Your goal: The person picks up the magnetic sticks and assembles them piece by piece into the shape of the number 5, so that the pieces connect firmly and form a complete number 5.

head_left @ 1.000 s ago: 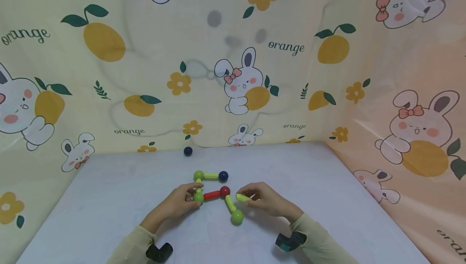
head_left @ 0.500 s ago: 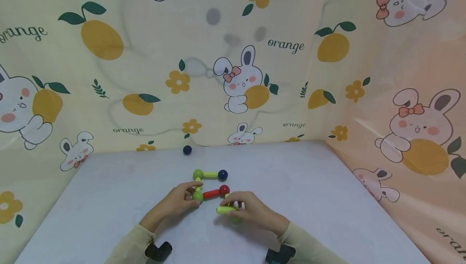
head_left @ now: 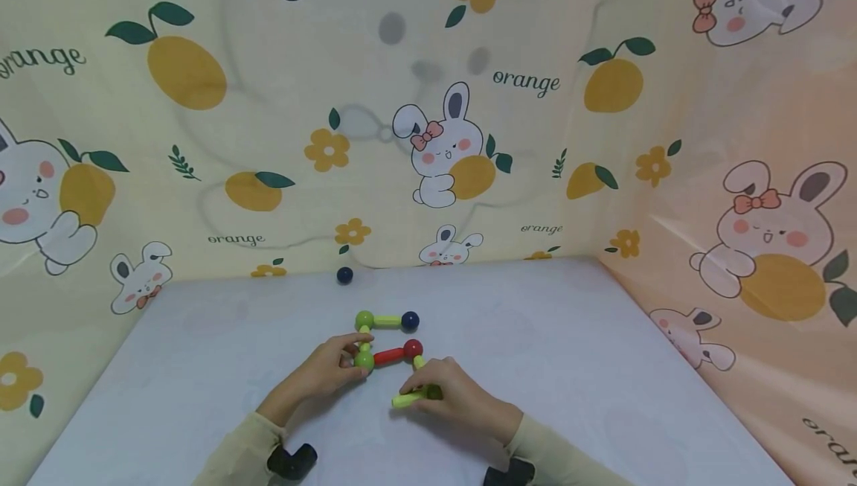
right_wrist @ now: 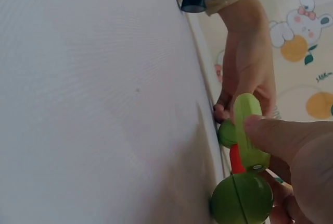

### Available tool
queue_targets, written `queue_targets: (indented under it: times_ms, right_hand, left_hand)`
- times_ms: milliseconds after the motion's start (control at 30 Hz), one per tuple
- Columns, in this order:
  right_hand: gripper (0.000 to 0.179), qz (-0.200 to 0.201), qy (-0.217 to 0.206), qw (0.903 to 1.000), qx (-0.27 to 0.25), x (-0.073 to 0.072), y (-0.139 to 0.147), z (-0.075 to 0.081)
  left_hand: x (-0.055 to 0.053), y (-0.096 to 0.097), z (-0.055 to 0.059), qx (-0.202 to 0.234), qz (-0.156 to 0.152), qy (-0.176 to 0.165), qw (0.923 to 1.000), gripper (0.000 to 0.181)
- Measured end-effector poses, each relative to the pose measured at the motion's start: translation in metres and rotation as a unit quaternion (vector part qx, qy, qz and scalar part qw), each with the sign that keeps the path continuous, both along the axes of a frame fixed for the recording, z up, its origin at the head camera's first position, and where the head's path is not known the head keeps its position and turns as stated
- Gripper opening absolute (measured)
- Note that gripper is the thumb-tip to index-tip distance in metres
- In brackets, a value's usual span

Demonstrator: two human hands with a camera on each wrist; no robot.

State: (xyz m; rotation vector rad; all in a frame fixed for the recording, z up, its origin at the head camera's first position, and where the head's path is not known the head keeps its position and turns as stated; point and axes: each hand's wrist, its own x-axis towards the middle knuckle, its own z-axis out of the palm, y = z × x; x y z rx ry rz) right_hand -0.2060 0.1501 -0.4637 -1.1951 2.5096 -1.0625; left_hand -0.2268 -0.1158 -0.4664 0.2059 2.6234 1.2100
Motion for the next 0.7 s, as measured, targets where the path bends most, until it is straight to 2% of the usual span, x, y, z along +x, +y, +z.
queue_targets:
  times_ms: [233,467,633,700]
  right_hand:
    - [0.021,-0.015,-0.007,0.9987,0.048,0.000,0.001,-0.001]
    - [0.023,-0.001,-0.016,0.9988,0.046,-0.001,0.003,0.001]
    - [0.026,-0.032,-0.024,0.9978,0.053,-0.005,0.008,0.003]
    - [0.029,-0.053,-0.048,0.9957,0.059,-0.008,0.012,0.004]
  left_hand:
    - [-0.001,0.000,0.000,-0.002,0.000,0.000,1.0000,0.054]
    - [-0.001,0.000,0.000,-0.004,0.002,0.000,1.0000,0.055]
    - [-0.001,0.000,0.000,-0.002,0.003,0.002,1.0000,0.055]
    - [-0.001,0.000,-0.001,-0.001,0.004,0.001,1.0000,0.055]
